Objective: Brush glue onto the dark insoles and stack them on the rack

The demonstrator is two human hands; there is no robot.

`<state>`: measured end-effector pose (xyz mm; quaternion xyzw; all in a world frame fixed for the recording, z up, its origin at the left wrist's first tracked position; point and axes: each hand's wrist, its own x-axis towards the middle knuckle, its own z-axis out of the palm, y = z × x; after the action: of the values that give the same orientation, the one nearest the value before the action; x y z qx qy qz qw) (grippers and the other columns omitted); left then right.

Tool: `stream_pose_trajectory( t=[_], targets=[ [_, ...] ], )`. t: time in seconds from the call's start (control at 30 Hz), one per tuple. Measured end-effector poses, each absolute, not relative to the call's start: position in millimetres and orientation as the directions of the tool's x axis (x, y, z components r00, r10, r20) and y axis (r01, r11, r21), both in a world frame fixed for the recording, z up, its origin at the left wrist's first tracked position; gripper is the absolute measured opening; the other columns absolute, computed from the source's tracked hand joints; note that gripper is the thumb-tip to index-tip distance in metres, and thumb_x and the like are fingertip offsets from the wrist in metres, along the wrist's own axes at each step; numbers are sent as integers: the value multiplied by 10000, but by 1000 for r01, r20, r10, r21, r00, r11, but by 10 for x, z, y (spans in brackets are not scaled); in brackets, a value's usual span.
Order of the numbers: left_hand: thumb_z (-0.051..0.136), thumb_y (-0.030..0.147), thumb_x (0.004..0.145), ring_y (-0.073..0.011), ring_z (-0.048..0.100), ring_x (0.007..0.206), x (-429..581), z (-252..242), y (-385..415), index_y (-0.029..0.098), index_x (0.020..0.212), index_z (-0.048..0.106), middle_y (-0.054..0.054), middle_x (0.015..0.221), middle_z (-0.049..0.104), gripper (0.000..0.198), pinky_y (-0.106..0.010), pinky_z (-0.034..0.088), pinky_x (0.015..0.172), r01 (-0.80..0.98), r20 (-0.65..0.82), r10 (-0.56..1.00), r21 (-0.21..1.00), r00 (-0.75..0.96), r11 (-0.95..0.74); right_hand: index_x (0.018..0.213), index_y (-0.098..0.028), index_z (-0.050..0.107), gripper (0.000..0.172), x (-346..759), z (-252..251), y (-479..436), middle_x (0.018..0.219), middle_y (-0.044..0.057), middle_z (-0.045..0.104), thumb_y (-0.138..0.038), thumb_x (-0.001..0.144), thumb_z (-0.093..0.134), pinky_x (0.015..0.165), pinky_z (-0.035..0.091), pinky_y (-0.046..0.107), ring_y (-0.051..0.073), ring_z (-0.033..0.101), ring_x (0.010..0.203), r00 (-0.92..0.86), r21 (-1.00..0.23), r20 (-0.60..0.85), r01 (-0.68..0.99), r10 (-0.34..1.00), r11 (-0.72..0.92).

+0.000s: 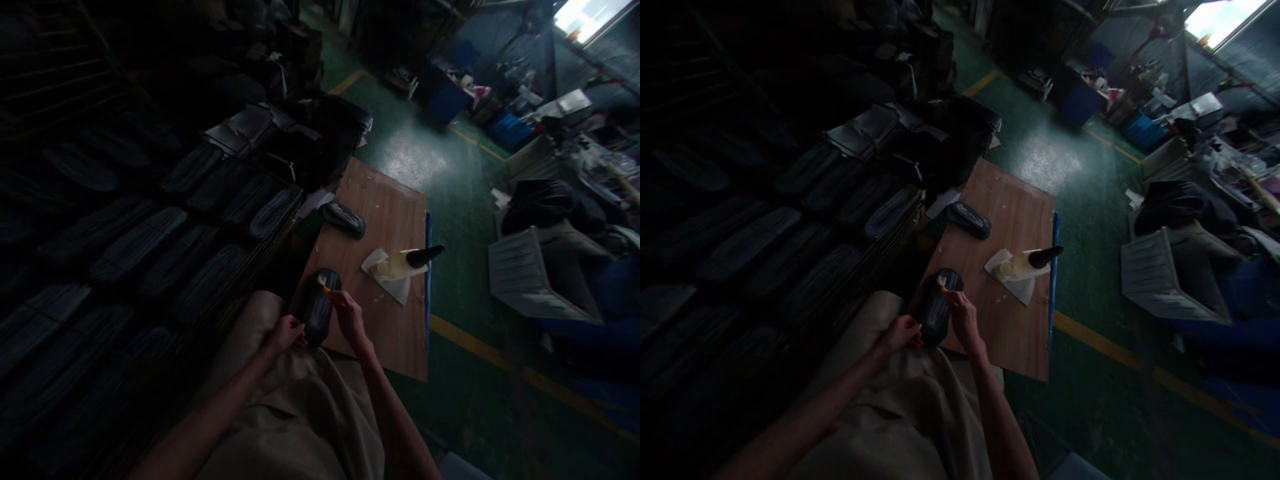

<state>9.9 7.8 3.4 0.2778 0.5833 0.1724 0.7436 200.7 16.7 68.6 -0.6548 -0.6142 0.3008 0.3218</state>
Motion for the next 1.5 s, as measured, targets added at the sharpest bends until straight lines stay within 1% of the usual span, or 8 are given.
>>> stream_pose_trajectory(
  t=[0.17,0.27,0.37,0.6,0.9,1.1,1.3,1.5],
  targets=[
    [661,267,834,-138,632,421,114,52,67,173,750,450,34,507,593,245,-205,503,428,59,-775,585,613,240,788,980,-201,652,223,2067,815,-53,793,30,683,-310,889,479,632,531,266,159,658,675,14,-889,-159,433,987,-150],
    [641,236,846,-136,642,439,103,102,70,171,747,453,22,534,611,222,-209,516,438,46,-769,588,616,249,786,1001,-188,636,241,2097,857,34,790,32,681,-329,880,481,605,539,269,161,662,649,118,-930,-160,315,980,-190],
    [653,217,836,-134,642,444,88,133,78,167,740,457,22,535,611,224,-211,519,449,32,-764,589,617,263,786,1006,-191,632,230,2070,836,145,857,46,691,-298,865,485,654,538,273,173,671,725,239,-911,-71,380,968,-161],
    [652,180,824,-132,629,425,94,156,78,166,738,451,25,518,609,219,-214,507,450,19,-777,570,596,266,803,999,-218,650,215,1864,729,-251,958,48,703,-280,875,485,702,534,270,168,675,765,121,-881,-113,447,986,-156],
    [550,111,860,-146,645,459,83,252,75,161,766,466,19,536,621,136,-228,514,478,6,-782,565,587,264,810,956,-209,666,187,1786,834,-715,862,33,718,-302,820,577,664,534,271,187,679,751,136,-892,-240,360,961,-274],
    [665,174,799,-146,654,475,64,183,52,156,746,485,8,579,642,189,-229,526,475,-4,-751,601,624,273,781,978,-209,663,239,1979,802,-833,808,43,711,-390,841,585,618,550,270,183,685,686,122,-920,-335,170,934,-352],
    [636,162,810,-149,642,451,66,174,63,152,717,481,17,546,610,181,-234,515,438,32,-726,628,661,278,750,1048,-190,619,322,2155,846,-813,795,50,704,-455,870,579,647,572,296,190,696,698,291,-934,-294,112,910,-338],
    [617,147,814,-143,639,441,72,118,66,150,719,479,26,543,604,168,-222,508,417,68,-713,649,685,265,725,1005,-183,631,346,2094,800,-747,801,46,702,-488,841,611,604,584,303,189,694,660,269,-930,-328,76,905,-360]
  ],
)
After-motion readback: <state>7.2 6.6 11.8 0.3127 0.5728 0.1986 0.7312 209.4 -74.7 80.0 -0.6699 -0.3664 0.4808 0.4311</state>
